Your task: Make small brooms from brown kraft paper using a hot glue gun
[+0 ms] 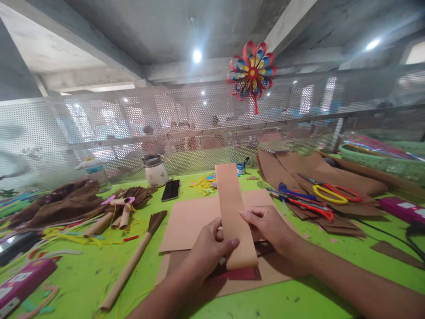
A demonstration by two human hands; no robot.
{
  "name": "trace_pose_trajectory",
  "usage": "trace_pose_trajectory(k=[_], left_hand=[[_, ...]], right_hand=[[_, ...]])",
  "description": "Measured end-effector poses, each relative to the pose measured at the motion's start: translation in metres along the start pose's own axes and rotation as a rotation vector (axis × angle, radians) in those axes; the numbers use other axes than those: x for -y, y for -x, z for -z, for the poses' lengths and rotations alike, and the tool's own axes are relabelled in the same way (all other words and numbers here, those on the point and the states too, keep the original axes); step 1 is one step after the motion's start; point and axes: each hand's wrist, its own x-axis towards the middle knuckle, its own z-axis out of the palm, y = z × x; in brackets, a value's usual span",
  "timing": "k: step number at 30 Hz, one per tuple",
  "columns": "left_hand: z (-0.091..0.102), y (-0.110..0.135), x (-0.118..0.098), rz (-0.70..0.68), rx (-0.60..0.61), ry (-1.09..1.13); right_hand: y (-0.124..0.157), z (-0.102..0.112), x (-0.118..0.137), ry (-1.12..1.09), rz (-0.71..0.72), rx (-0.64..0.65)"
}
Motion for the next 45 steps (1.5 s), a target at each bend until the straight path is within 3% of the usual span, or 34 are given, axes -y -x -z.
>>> trace_pose_trajectory(k=[6,11,14,21,29,34,45], left_hand=[[-0.004,0.002,-0.004,0.0,-0.068,0.014],[0.002,-0.001,-0.009,-0.082,-0.26,-0.013],[0.001,0.0,-0.014,-0.117,-0.293,0.025],[-0.005,0.004,-0.021,-0.155,-0.269,0.077],[-0.009,0.004,-0.02,-0.159,-0.257,0.052],[-0.011,0.004,-0.018,-0.141,-0.232,0.101],[-0.007,0.012,-0.02,0.035,0.031,-0.055]], right_hand=[[0.007,-0.001,0.005,-0.184,-0.108,0.109],[0.016,-0.006,0.012,-0.025,-0.126,0.292],[0.018,-0.009,0.012,0.014,-0.159,0.322],[0.017,-0.008,0.004,-0.148,-0.252,0.295],[0.021,-0.012,-0.002,-0.223,-0.251,0.373],[0.022,-0.015,-0.001,-0.215,-0.306,0.351],[0.02,-0.009,0.008,-0.11,-0.219,0.246]])
